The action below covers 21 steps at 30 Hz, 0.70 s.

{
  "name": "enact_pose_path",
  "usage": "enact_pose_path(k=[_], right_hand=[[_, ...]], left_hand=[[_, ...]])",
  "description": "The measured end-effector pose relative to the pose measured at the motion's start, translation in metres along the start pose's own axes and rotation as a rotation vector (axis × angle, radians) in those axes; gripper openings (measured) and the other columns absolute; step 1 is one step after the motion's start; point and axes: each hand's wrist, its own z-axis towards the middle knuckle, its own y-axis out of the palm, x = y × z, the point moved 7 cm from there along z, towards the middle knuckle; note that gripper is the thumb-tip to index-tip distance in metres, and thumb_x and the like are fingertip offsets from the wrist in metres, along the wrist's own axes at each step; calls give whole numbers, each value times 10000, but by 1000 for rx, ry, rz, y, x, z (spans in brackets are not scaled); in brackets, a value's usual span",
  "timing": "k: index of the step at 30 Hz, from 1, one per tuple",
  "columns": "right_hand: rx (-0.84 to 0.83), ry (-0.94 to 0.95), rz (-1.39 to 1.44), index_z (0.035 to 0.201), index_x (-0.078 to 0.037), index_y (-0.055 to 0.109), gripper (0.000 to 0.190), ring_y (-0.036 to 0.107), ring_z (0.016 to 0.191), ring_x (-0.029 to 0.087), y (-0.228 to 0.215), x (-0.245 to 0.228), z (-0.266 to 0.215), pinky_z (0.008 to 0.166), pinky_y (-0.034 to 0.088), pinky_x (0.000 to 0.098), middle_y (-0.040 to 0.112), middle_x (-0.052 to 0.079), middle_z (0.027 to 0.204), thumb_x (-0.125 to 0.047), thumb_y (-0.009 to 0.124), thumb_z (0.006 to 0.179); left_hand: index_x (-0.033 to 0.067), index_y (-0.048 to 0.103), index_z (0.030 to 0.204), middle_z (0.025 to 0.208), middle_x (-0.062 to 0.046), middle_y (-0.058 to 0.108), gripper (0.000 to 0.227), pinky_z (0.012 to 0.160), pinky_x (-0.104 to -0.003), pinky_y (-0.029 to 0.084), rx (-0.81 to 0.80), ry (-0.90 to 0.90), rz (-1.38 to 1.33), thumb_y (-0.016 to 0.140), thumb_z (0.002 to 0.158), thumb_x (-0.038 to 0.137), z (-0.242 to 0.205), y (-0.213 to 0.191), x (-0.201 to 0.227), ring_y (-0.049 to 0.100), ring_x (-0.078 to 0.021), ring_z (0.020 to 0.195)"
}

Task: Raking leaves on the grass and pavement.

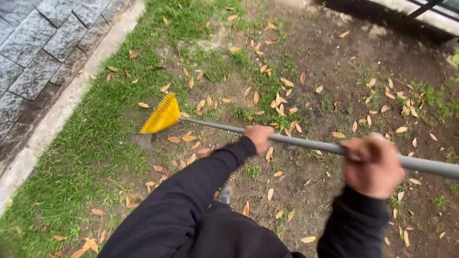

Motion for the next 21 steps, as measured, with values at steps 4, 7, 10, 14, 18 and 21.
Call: enact_pose_path(k=[4, 7, 10, 14, 18, 21], right_hand=[[-144, -109, -29, 639, -166, 312, 532, 298, 584, 148, -27, -56, 15, 732, 385, 368, 231, -40, 549, -238, 503, 1130], [-215, -69, 47, 619, -168, 271, 571, 256, 516, 116, -37, -46, 31, 714, 351, 343, 226, -39, 521, -279, 485, 1136], [-257, -38, 107, 638, -161, 299, 520, 281, 580, 125, -12, -21, 57, 791, 372, 332, 246, -35, 563, -293, 469, 1112], [-227, 62, 204, 709, -153, 397, 408, 395, 604, 151, 28, 71, 78, 829, 459, 398, 345, -19, 604, -225, 537, 1085], [-239, 215, 145, 692, -132, 455, 362, 488, 655, 172, 56, 171, 72, 921, 523, 442, 432, -2, 659, -179, 533, 1043], [-199, 224, 101, 721, -141, 443, 356, 438, 632, 171, 35, 136, 97, 886, 498, 453, 403, -3, 660, -144, 561, 1056]], left_hand=[[209, 713, 984, 821, -68, 738, 172, 759, -504, 498, 33, 24, -105, 684, 869, 334, 3, -48, 69, 715, -297, 827], [155, 681, 1010, 856, -105, 717, 197, 780, -481, 548, -124, 37, -101, 639, 983, 346, 11, -41, 58, 720, -313, 834], [191, 712, 996, 870, -127, 698, 192, 709, -511, 555, 71, 211, -69, 699, 845, 309, 36, -79, 32, 697, -355, 821], [174, 681, 962, 881, -103, 691, 190, 774, -517, 546, -119, -112, 95, 658, 928, 360, 37, -75, -61, 691, -340, 874], [160, 698, 851, 859, -94, 681, 284, 935, -536, 440, -27, -255, 159, 687, 957, 423, 37, -47, -147, 658, -324, 890], [184, 692, 886, 872, -58, 696, 123, 960, -475, 420, -83, -289, 27, 685, 928, 299, 54, -10, -134, 676, -287, 881]])
